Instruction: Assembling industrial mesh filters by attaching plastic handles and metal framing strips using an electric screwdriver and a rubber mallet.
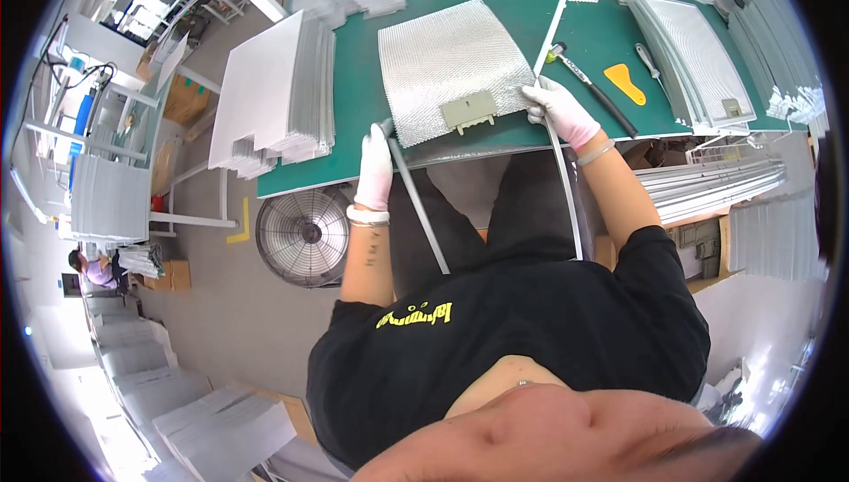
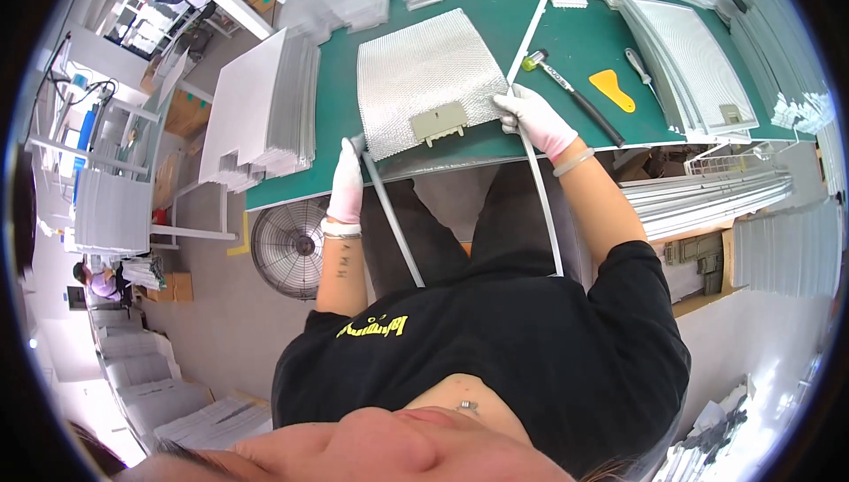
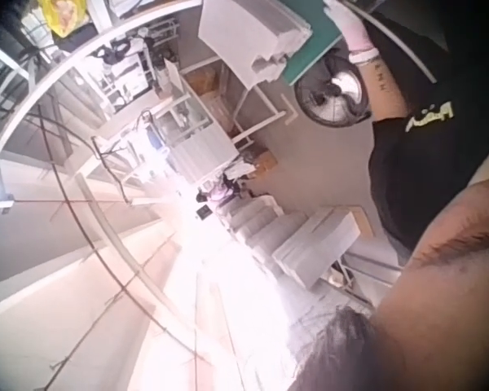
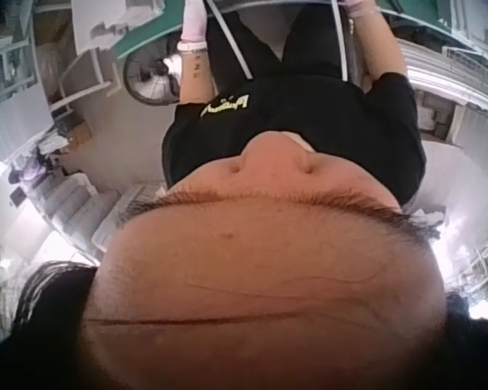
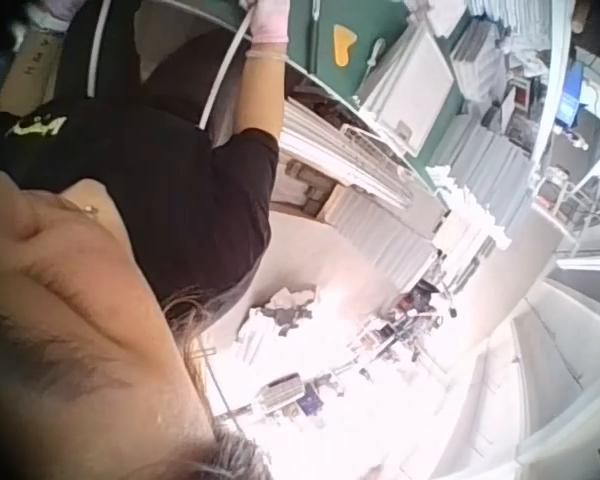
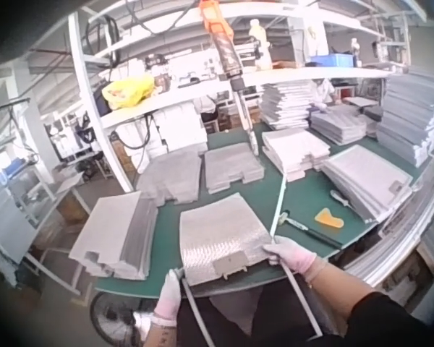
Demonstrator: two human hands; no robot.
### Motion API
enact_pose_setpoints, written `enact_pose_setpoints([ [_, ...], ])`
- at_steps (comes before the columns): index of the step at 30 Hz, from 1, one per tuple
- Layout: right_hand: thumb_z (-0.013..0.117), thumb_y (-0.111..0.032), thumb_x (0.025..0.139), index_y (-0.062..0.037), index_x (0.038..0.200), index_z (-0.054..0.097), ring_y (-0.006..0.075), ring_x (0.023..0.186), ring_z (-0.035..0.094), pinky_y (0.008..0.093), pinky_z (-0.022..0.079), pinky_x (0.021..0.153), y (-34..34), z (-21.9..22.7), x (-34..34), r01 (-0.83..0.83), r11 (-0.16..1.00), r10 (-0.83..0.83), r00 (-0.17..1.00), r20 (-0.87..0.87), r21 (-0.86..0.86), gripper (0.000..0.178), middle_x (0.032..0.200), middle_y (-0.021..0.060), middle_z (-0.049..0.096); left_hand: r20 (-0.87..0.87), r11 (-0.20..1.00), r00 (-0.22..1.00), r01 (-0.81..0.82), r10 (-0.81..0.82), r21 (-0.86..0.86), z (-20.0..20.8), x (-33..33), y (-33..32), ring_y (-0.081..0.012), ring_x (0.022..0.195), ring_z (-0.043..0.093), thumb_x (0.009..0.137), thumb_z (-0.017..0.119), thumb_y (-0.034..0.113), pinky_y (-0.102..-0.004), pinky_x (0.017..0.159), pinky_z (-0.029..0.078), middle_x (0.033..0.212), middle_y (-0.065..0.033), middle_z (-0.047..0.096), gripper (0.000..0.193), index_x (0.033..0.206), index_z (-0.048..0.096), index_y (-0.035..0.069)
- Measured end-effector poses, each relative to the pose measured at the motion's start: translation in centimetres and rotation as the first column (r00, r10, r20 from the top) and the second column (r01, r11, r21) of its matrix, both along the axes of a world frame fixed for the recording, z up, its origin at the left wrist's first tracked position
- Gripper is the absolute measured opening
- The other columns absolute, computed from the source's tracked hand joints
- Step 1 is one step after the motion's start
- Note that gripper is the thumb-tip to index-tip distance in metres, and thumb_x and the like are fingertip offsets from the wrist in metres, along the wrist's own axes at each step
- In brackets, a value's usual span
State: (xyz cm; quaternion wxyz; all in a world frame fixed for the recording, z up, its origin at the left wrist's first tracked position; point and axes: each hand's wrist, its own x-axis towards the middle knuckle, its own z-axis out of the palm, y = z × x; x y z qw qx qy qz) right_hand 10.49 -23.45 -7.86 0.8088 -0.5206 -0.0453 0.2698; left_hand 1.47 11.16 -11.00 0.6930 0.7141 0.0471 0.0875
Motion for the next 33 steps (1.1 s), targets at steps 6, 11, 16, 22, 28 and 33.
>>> enact_pose_setpoints([
  [6,0.061,-0.017,0.097,-0.0069,0.101,0.049,0.0049,0.06,0.04,0.0221,0.037,0.054,-1.2,1.2,-2.5,0.134,0.988,-0.122,0.981,0.15,-0.076,0.016,0.076,-0.0041,0.042,0.005,0.78,0.938,0.292,-0.348,-0.554,4.1,-0.6,-2.2,-0.0136,0.106,0.059,0.094,0.063,0.01,-0.0413,0.094,0.055,0.123,-0.0069,0.056,0.062,0.148,0.034,0.001],
  [11,0.06,-0.019,0.097,-0.0065,0.102,0.05,0.0072,0.062,0.043,0.0241,0.04,0.058,-3.9,4.0,-5.5,0.227,0.972,-0.207,0.945,0.252,-0.054,0.016,0.074,-0.0024,0.045,0.011,0.893,0.975,0.208,-0.222,-0.398,7.5,-1.8,-5.2,-0.0082,0.085,0.059,0.092,0.06,0.0,-0.0324,0.084,0.059,0.108,-0.0053,0.062,0.055,0.143,0.041,-0.005],
  [16,0.057,-0.021,0.099,-0.0026,0.124,0.048,0.0072,0.065,0.044,0.0235,0.041,0.063,-4.0,6.8,-8.1,0.284,0.956,-0.238,0.897,0.372,-0.074,0.033,0.081,-0.0019,0.049,0.181,0.941,0.97,0.206,-0.161,-0.269,9.5,-3.9,-7.1,-0.0118,0.102,0.061,0.092,0.056,-0.004,-0.0298,0.084,0.057,0.126,-0.0111,0.058,0.061,0.147,0.032,-0.007],
  [22,0.056,-0.017,0.098,-0.0016,0.121,0.051,0.0073,0.069,0.048,0.0231,0.043,0.065,-3.2,9.7,-10.7,0.353,0.934,-0.301,0.856,0.42,-0.052,0.028,0.084,-0.0015,0.053,0.229,0.92,0.968,0.18,-0.103,-0.348,12.0,-7.1,-7.1,-0.0203,0.125,0.052,0.093,0.053,-0.005,-0.0405,0.092,0.055,0.147,-0.0157,0.042,0.065,0.151,0.024,-0.002],
  [28,0.055,-0.01,0.097,0.0012,0.127,0.05,0.0069,0.072,0.052,0.0227,0.045,0.067,-1.5,11.3,-11.4,0.322,0.945,-0.252,0.838,0.484,-0.065,0.033,0.087,-0.0006,0.057,0.325,0.776,0.923,0.357,-0.207,-0.52,9.5,-9.2,-3.7,-0.017,0.108,0.06,0.096,0.056,0.007,-0.0404,0.093,0.053,0.112,-0.0072,0.063,0.036,0.131,0.049,-0.001],
  [33,0.056,-0.006,0.095,0.0013,0.133,0.047,0.005,0.077,0.053,0.0212,0.045,0.071,0.2,12.0,-11.4,0.225,0.972,-0.152,0.833,0.532,-0.075,0.04,0.095,-0.0011,0.059,0.264,0.793,0.956,0.06,0.129,-0.606,12.4,-12.9,-4.9,-0.0221,0.104,0.063,0.097,0.054,0.007,-0.038,0.101,0.045,0.117,-0.0109,0.062,0.042,0.136,0.043,-0.003],
])
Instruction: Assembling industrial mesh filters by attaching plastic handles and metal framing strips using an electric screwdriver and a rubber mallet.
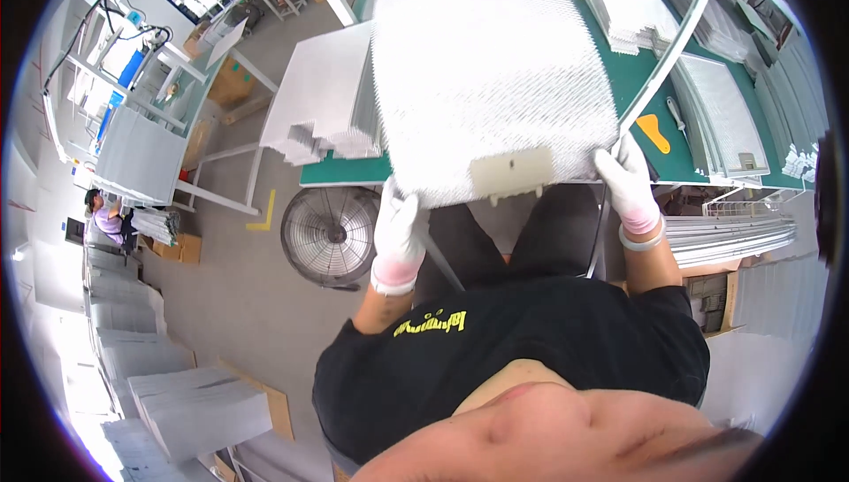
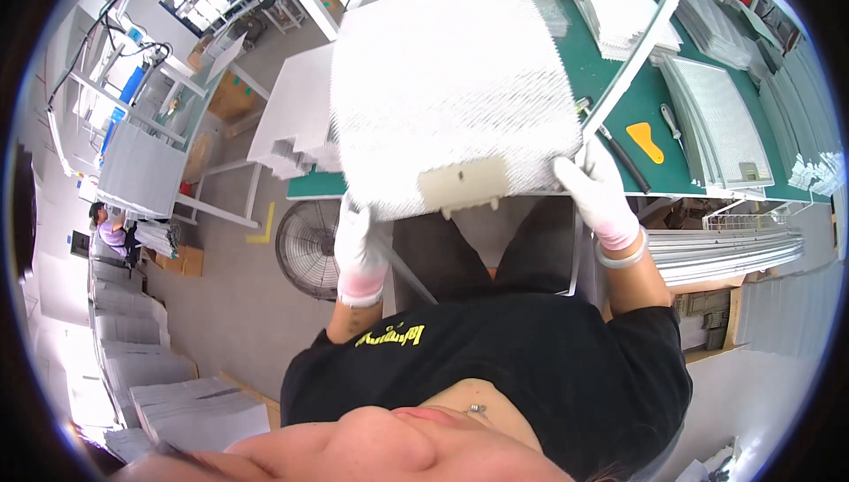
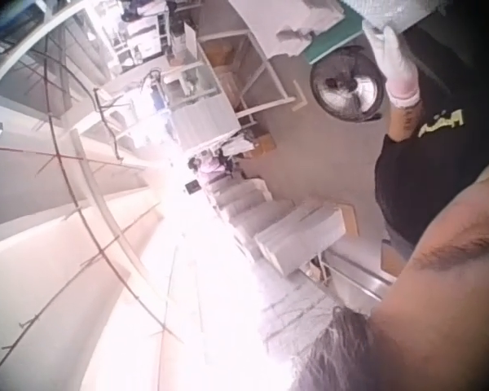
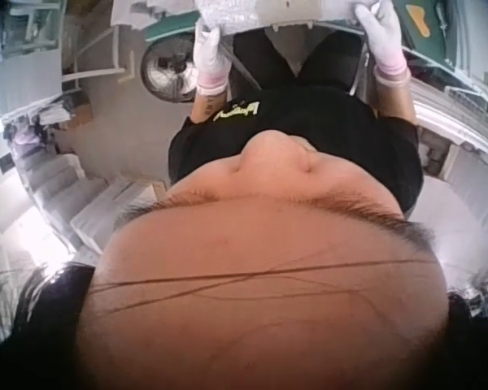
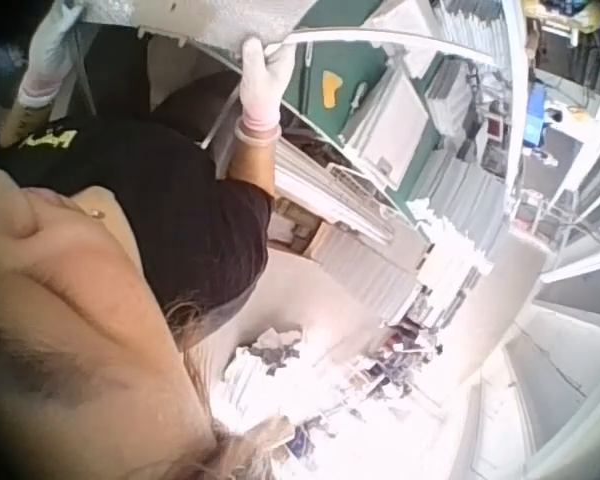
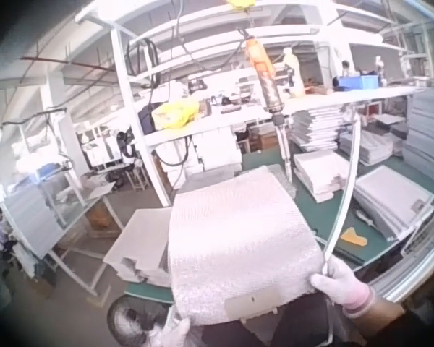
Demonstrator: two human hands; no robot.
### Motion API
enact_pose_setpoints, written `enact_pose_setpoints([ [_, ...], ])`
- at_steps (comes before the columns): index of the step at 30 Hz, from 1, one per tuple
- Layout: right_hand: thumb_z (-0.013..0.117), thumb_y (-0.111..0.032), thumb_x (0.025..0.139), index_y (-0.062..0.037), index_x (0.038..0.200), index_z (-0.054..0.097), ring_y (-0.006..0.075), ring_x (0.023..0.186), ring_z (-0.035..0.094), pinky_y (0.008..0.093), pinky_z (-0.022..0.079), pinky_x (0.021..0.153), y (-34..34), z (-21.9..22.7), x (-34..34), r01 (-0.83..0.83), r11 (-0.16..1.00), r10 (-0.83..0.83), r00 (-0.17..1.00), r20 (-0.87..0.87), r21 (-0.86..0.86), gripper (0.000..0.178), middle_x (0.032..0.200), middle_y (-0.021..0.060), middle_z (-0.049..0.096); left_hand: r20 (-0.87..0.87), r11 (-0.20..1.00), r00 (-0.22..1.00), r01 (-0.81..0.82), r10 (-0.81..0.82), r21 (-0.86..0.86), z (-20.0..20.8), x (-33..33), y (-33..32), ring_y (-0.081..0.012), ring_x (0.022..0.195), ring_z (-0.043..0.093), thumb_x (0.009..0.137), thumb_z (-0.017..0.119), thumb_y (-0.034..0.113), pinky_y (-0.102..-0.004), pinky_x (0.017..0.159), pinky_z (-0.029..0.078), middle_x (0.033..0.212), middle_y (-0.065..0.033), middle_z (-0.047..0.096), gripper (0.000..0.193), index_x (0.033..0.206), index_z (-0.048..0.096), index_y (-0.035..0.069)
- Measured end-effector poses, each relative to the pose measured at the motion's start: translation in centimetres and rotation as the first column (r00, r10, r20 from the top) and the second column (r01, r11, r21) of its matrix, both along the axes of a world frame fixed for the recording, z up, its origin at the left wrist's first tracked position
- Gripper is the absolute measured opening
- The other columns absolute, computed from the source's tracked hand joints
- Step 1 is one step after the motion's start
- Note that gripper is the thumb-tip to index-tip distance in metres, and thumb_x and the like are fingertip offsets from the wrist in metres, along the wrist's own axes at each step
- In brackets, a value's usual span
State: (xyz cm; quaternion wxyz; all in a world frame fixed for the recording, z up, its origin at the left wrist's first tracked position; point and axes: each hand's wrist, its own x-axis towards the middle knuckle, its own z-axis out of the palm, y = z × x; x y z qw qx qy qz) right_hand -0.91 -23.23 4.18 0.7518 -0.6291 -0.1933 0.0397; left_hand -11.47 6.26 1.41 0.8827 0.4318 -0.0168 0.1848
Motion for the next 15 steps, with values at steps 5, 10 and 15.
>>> enact_pose_setpoints([
  [5,0.055,-0.003,0.091,0.0053,0.139,0.043,0.0074,0.087,0.056,0.0246,0.047,0.078,2.3,2.8,-1.7,-0.17,0.982,0.163,0.982,0.095,0.078,0.05,0.106,0.0002,0.062,0.081,0.985,0.987,-0.149,0.142,0.083,-1.8,-4.4,2.1,-0.0262,0.116,0.056,0.087,0.062,0.001,-0.042,0.109,0.037,0.131,-0.0151,0.054,0.067,0.145,0.03,-0.006],
  [10,0.056,-0.009,0.09,0.0062,0.122,0.054,0.0072,0.08,0.054,0.0251,0.046,0.073,2.8,5.5,1.6,-0.179,0.982,0.186,0.841,0.507,-0.063,0.036,0.091,0.0006,0.061,0.205,0.965,0.97,-0.171,0.13,0.198,0.7,-2.7,4.2,-0.0273,0.125,0.052,0.082,0.066,0.008,-0.0407,0.107,0.04,0.138,-0.0179,0.051,0.074,0.145,0.03,-0.007],
  [15,0.062,-0.016,0.095,0.0033,0.121,0.057,0.0044,0.076,0.05,0.0239,0.046,0.069,4.7,9.3,6.0,0.089,0.993,-0.113,0.869,0.482,0.072,0.033,0.088,-0.0028,0.059,0.445,0.671,0.868,-0.467,0.222,0.576,5.3,7.3,6.5,-0.0281,0.132,0.046,0.103,0.048,0.031,-0.0447,0.107,0.042,0.142,-0.0138,0.046,0.056,0.148,0.029,0.002],
])
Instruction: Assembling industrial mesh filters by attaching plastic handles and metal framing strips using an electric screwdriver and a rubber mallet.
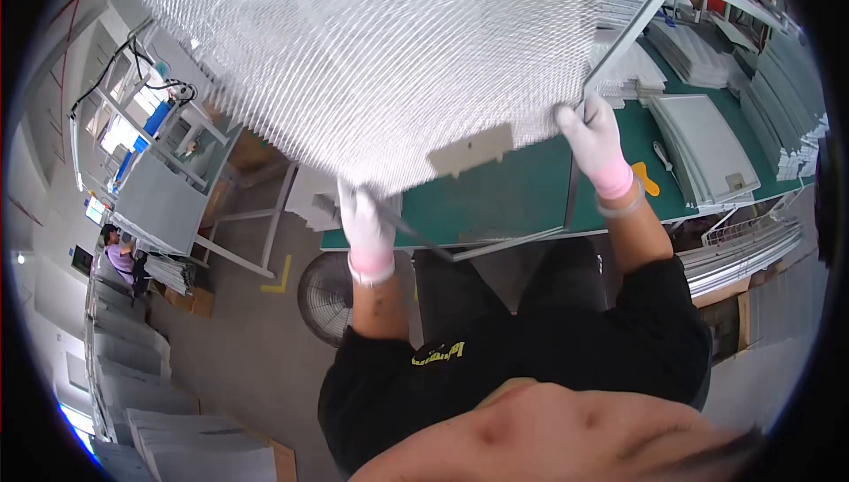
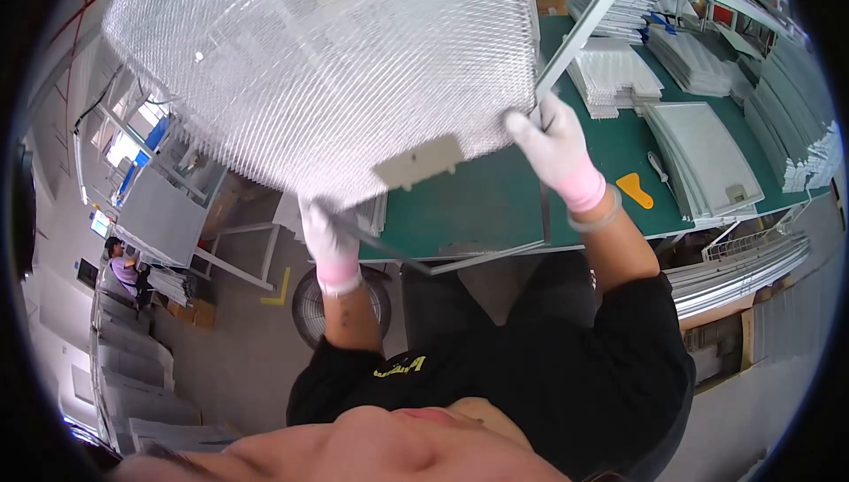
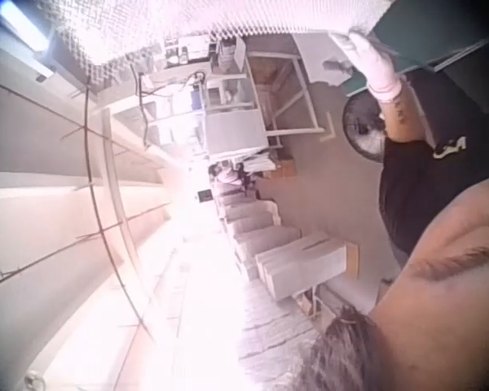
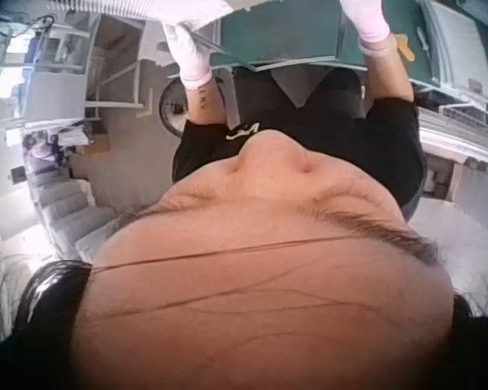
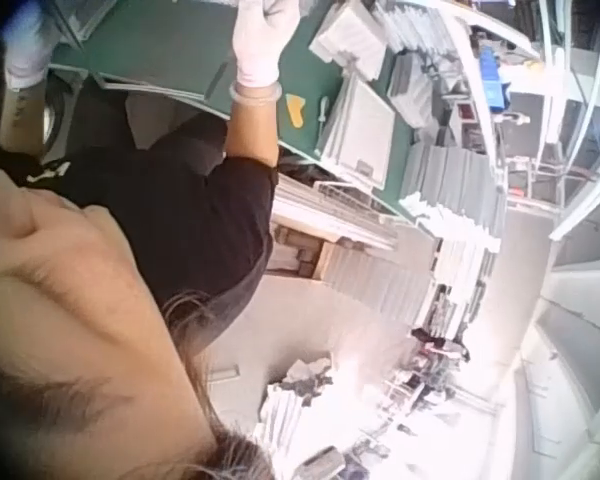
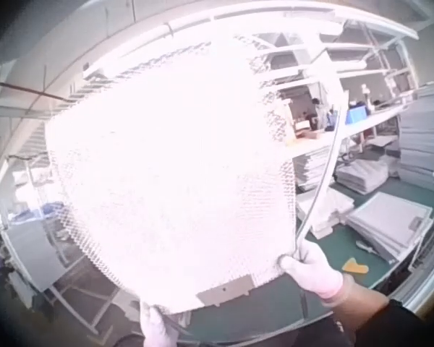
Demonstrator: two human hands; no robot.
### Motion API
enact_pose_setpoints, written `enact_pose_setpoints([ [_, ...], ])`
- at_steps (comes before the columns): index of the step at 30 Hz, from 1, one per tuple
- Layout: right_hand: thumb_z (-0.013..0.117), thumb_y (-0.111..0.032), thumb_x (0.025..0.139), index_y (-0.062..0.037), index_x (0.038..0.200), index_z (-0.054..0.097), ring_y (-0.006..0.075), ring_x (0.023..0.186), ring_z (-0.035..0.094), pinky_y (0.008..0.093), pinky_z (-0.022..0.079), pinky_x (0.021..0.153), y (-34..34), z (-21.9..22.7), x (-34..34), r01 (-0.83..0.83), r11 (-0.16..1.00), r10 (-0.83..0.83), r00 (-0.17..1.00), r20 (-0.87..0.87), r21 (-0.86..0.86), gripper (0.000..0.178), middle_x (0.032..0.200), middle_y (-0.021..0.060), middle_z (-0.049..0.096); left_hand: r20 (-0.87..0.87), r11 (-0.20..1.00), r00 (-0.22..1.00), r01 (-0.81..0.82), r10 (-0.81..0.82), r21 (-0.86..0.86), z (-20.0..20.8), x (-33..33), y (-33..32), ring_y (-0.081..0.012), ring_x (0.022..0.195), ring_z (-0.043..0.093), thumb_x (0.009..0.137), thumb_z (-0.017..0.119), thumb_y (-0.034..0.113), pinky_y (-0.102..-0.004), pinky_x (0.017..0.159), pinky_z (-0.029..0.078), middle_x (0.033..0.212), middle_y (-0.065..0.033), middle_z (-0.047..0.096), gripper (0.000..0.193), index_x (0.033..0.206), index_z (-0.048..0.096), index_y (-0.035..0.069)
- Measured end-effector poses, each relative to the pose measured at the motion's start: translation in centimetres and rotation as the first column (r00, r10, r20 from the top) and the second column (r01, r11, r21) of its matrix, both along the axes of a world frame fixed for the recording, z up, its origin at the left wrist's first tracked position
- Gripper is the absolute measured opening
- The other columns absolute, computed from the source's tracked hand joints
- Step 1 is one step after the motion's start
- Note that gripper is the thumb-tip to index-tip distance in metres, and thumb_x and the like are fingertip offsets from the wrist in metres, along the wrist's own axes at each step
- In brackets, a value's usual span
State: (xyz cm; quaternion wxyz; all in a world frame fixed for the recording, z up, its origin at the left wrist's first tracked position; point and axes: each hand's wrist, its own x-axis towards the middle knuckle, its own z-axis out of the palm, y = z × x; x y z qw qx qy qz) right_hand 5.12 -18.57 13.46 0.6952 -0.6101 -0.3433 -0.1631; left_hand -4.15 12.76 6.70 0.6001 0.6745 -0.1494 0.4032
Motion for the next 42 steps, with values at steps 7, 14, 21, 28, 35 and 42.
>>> enact_pose_setpoints([
  [7,0.067,-0.017,0.094,-0.0018,0.095,0.058,0.0002,0.06,0.036,0.0196,0.031,0.053,-1.8,-4.3,4.6,0.276,0.958,-0.273,0.961,-0.044,0.074,0.018,0.066,-0.0096,0.045,0.031,0.975,0.994,0.111,-0.107,-0.194,2.1,9.1,-4.1,-0.0028,0.073,0.044,0.094,0.053,0.002,-0.0183,0.065,0.039,0.087,0.0026,0.052,0.01,0.103,0.052,0.006],
  [14,0.065,-0.01,0.095,-0.0004,0.111,0.06,-0.0004,0.064,0.04,0.0178,0.034,0.057,-2.1,-5.5,4.6,0.275,0.941,-0.265,0.961,-0.075,0.198,0.02,0.076,-0.0084,0.053,-0.035,0.943,0.961,0.261,-0.273,-0.209,1.2,9.9,-4.2,-0.0011,0.071,0.043,0.094,0.054,0.001,-0.0173,0.062,0.038,0.096,0.001,0.056,0.019,0.113,0.052,0.004],
  [21,0.066,-0.008,0.094,0.002,0.121,0.06,0.0009,0.079,0.051,0.0181,0.043,0.072,-2.4,-5.8,5.2,0.102,0.971,-0.087,0.993,-0.077,0.218,0.029,0.097,-0.0029,0.065,0.032,0.96,0.987,0.159,-0.156,-0.231,0.8,10.4,-4.3,-0.0015,0.074,0.045,0.09,0.054,-0.004,-0.0178,0.065,0.039,0.098,0.0009,0.056,0.019,0.106,0.054,0.006],
  [28,0.064,-0.009,0.095,0.0027,0.125,0.058,0.0029,0.083,0.054,0.0201,0.045,0.075,-2.7,-6.1,5.8,0.039,0.975,-0.026,0.998,-0.064,0.219,0.033,0.102,-0.0013,0.066,-0.077,0.942,0.959,0.251,-0.274,-0.225,1.5,9.9,-4.4,-0.002,0.079,0.047,0.093,0.05,-0.002,-0.019,0.071,0.042,0.102,0.0011,0.056,0.026,0.119,0.05,0.003],
  [35,0.062,-0.006,0.094,0.0027,0.121,0.058,0.005,0.089,0.057,0.0231,0.048,0.08,-2.6,-9.8,6.9,0.115,0.988,-0.104,0.989,-0.11,0.106,0.028,0.104,0.0018,0.067,-0.097,0.972,0.977,0.174,-0.19,-0.159,-1.1,10.8,-5.2,-0.0058,0.091,0.056,0.092,0.053,-0.003,-0.022,0.08,0.047,0.108,-0.0029,0.06,0.035,0.127,0.048,-0.001],
  [42,0.064,-0.01,0.089,0.0047,0.111,0.06,0.0072,0.081,0.058,0.0258,0.05,0.076,-3.5,-15.8,5.8,0.215,0.963,-0.244,0.952,-0.185,-0.164,0.027,0.09,0.0015,0.066,-0.379,0.984,0.908,0.154,-0.178,-0.095,-10.5,10.4,-3.7,-0.0139,0.109,0.059,0.09,0.061,0.002,-0.0282,0.091,0.048,0.119,-0.0097,0.062,0.045,0.132,0.047,-0.003],
])
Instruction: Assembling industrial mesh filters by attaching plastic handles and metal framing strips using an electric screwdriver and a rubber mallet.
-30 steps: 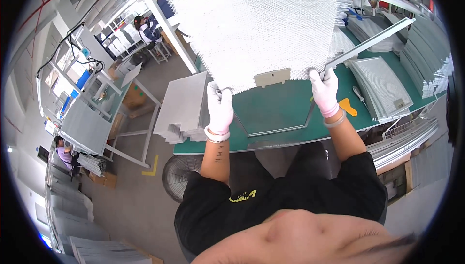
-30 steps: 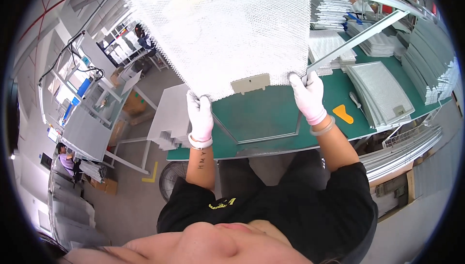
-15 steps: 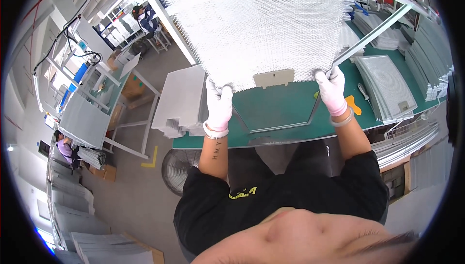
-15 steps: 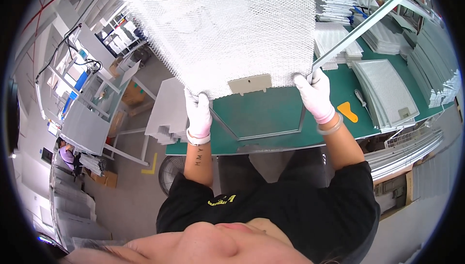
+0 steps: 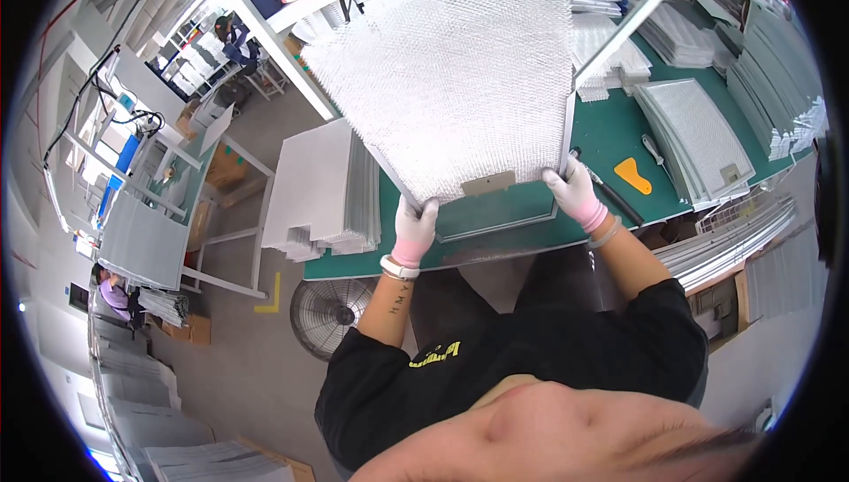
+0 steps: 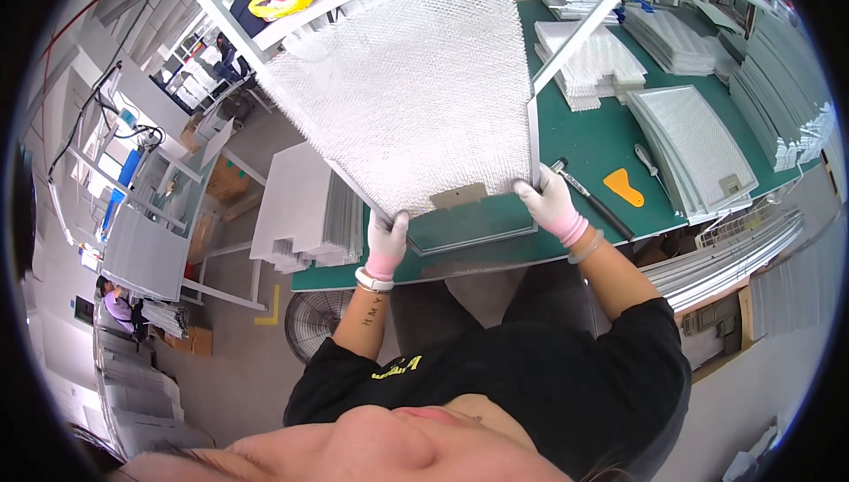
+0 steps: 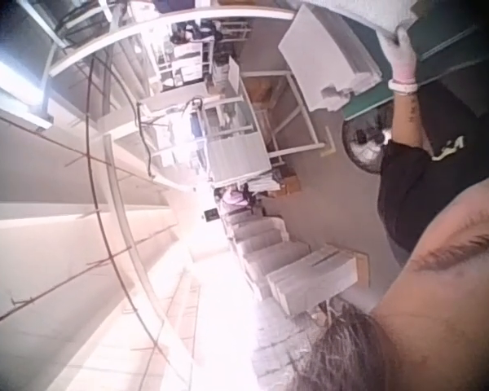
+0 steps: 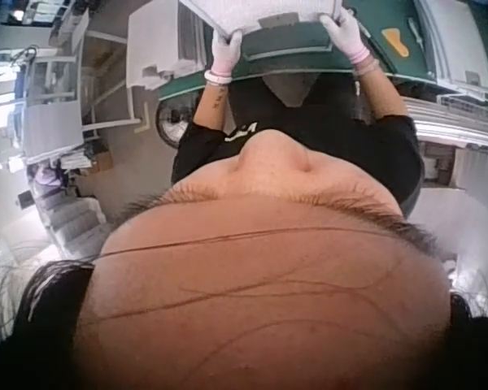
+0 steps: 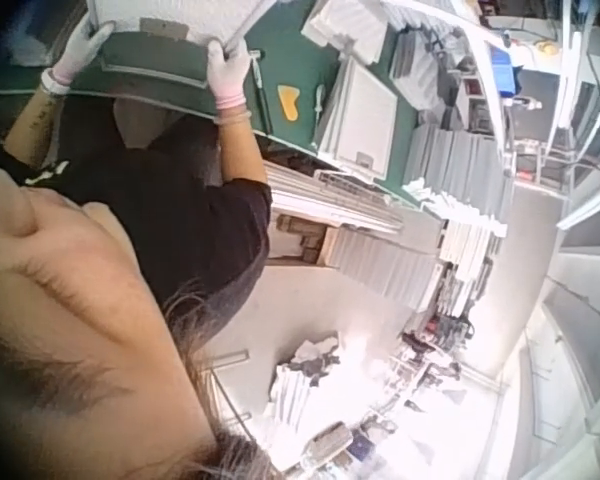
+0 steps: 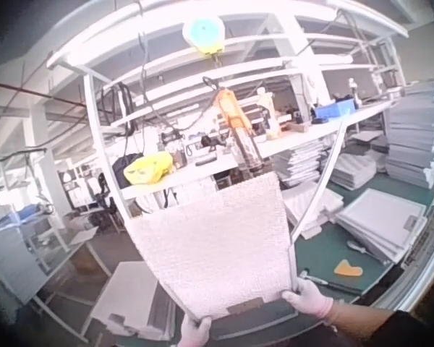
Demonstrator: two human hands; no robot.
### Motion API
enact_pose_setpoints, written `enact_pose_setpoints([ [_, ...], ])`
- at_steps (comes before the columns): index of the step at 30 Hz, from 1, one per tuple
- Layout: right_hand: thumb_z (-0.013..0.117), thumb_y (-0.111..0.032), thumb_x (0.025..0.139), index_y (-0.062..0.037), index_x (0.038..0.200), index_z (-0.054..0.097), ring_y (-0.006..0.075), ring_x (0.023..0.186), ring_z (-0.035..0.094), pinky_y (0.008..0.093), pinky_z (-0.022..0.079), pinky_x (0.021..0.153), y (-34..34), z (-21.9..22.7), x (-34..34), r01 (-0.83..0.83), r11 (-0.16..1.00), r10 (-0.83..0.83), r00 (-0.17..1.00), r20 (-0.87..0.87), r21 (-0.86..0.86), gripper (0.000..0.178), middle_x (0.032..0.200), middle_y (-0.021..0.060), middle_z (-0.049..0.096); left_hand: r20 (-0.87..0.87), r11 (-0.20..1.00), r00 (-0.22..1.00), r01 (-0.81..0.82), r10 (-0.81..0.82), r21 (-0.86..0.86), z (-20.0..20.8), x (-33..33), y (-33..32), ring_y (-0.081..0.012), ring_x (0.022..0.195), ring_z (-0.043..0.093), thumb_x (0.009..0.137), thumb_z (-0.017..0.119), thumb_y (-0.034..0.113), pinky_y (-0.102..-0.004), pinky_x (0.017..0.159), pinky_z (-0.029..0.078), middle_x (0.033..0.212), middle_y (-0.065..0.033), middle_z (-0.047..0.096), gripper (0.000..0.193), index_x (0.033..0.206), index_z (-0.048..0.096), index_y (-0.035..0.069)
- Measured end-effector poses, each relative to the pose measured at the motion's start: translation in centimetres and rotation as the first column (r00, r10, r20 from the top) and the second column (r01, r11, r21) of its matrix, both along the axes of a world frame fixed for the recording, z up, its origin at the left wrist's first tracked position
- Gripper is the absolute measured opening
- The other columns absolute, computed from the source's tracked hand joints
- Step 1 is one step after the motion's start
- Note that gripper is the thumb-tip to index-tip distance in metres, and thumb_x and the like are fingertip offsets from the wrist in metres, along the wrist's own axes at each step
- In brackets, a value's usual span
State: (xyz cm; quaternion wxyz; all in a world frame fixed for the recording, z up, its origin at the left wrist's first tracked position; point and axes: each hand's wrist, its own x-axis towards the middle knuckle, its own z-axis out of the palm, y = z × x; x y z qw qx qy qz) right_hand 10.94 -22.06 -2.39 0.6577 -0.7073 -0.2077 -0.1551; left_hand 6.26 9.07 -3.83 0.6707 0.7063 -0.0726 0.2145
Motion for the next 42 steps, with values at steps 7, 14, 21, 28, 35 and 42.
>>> enact_pose_setpoints([
  [7,0.061,-0.006,0.093,-0.0009,0.102,0.059,0.0027,0.076,0.049,0.021,0.042,0.067,0.2,11.2,1.8,-0.065,0.993,0.064,0.998,0.02,0.093,0.011,0.084,-0.0044,0.056,0.212,0.994,0.973,0.099,-0.088,-0.042,11.6,0.1,2.4,-0.0106,0.098,0.055,0.085,0.05,-0.004,-0.0241,0.088,0.044,0.112,-0.0051,0.059,0.037,0.121,0.054,-0.003],
  [14,0.077,-0.019,0.087,-0.006,0.079,0.055,0.0009,0.059,0.039,0.0212,0.033,0.051,2.4,12.1,0.2,0.293,0.954,-0.298,0.949,0.103,0.062,0.026,0.064,-0.0084,0.047,0.401,0.951,0.869,-0.307,0.289,-0.02,13.4,0.6,-2.2,0.0002,0.064,0.038,0.088,0.067,0.001,-0.0177,0.058,0.034,0.078,0.0066,0.055,0.013,0.101,0.064,0.001],
  [21,0.071,-0.011,0.09,-0.0043,0.081,0.057,0.0024,0.065,0.047,0.0211,0.04,0.058,0.3,8.3,0.6,0.089,0.986,-0.098,0.994,0.057,0.141,0.018,0.072,-0.0041,0.056,0.359,0.974,0.906,-0.22,0.222,-0.046,9.2,-0.8,-0.1,-0.0024,0.06,0.044,0.087,0.068,0.002,-0.0197,0.055,0.037,0.069,0.0036,0.054,0.011,0.096,0.062,0.0],
  [28,0.066,-0.018,0.094,0.004,0.124,0.057,0.0117,0.101,0.06,0.0297,0.047,0.091,0.2,2.0,-2.0,-0.073,0.974,0.082,0.996,-0.035,0.216,0.038,0.113,0.0052,0.067,0.173,0.987,0.973,-0.145,0.155,-0.065,2.1,-2.9,-0.8,-0.0086,0.08,0.059,0.085,0.067,0.005,-0.0249,0.073,0.048,0.089,-0.004,0.067,0.024,0.107,0.064,-0.003],
  [35,0.066,-0.018,0.095,0.004,0.125,0.055,0.0114,0.102,0.06,0.0292,0.048,0.091,-0.1,1.5,-1.4,-0.085,0.979,0.099,0.993,-0.068,0.183,0.039,0.114,0.006,0.066,0.203,0.986,0.976,-0.047,0.079,-0.158,1.6,-2.8,-0.8,-0.0094,0.085,0.061,0.086,0.07,0.007,-0.025,0.078,0.049,0.097,-0.0036,0.067,0.026,0.108,0.062,-0.003],
  [42,0.064,-0.015,0.096,0.0025,0.124,0.057,0.0111,0.102,0.059,0.0291,0.047,0.092,0.3,0.8,-1.3,-0.129,0.973,0.136,0.99,-0.025,0.193,0.034,0.113,0.0039,0.066,0.088,0.988,0.992,-0.079,0.09,-0.13,0.0,-2.8,-1.0,-0.0078,0.083,0.06,0.088,0.069,0.007,-0.0235,0.075,0.049,0.095,-0.0027,0.067,0.025,0.11,0.063,-0.003],
])
